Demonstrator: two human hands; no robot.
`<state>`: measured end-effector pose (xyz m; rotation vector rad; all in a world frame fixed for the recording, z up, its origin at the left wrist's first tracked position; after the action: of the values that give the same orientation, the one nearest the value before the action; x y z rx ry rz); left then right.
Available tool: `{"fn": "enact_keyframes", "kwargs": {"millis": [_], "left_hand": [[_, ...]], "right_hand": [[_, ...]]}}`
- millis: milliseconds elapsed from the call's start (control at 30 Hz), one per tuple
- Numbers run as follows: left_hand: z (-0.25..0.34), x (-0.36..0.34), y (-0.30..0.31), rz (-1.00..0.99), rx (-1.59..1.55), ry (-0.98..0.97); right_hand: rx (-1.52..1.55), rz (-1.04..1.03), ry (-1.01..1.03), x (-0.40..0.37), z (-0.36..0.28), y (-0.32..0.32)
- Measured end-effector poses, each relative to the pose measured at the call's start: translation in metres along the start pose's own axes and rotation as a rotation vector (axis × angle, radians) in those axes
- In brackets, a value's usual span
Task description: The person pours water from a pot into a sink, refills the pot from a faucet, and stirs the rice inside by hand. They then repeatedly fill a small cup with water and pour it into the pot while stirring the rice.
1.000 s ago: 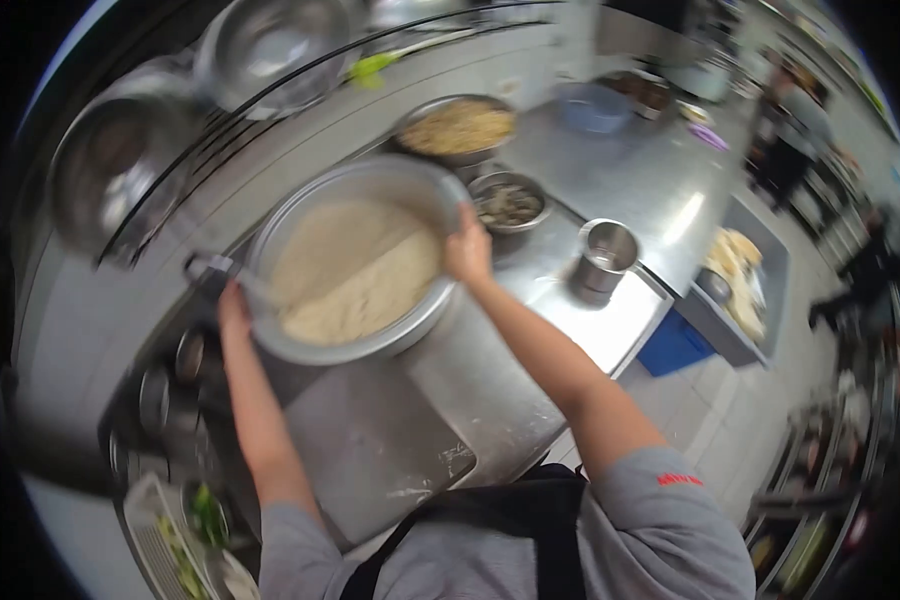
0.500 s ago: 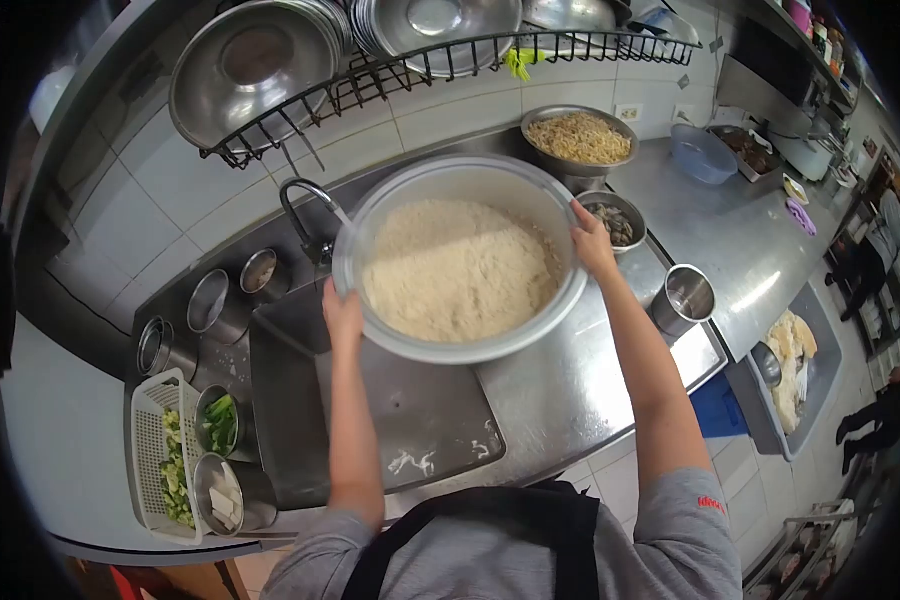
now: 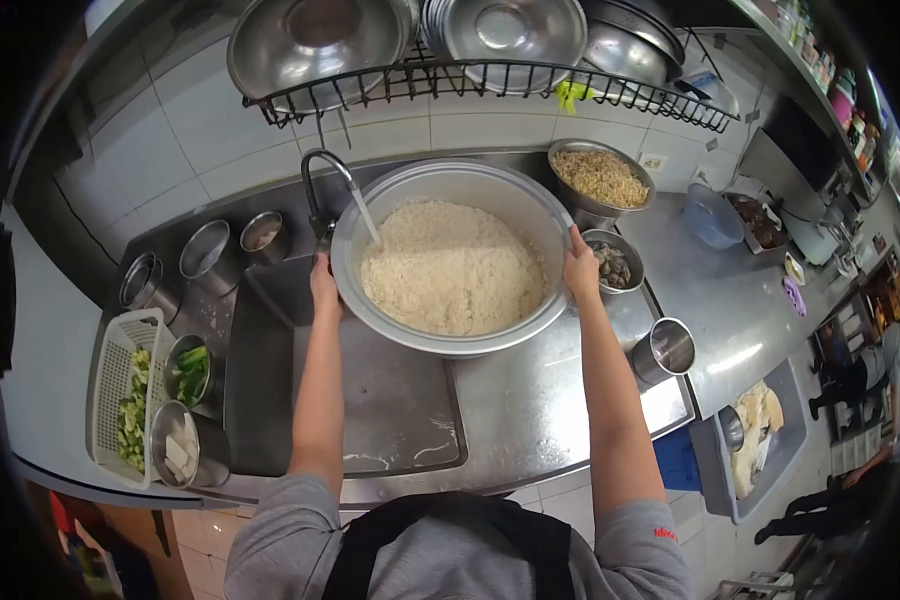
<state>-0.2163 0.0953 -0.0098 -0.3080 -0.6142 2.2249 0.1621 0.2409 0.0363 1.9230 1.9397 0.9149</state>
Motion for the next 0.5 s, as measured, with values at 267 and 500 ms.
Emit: {"fn": "enact_keyframes", "kwargs": {"millis": [267,500], "left_hand": [[-0.063,0.111,0.037,-0.659,-0.365,0.022],[-0.071,0.154,0.041,-0.477,0.684,-0.187]], "right_hand": [[0.034,0.018,-0.055,-0.001,0.003,0.000],[0.025,0.139,0.046,-0.004,0.012,-0.006]]}}
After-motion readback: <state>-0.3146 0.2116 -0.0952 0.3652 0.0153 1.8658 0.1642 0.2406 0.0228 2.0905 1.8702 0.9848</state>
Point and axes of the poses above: each hand's wrist, its own x-axis towards the middle knuckle, its own y-axis out of the back of the hand, z = x × y, the point moved 1 cm from there along x, towards the middle knuckle, and after that the axes turned 4 degrees about -z, right-handed, at the moved point
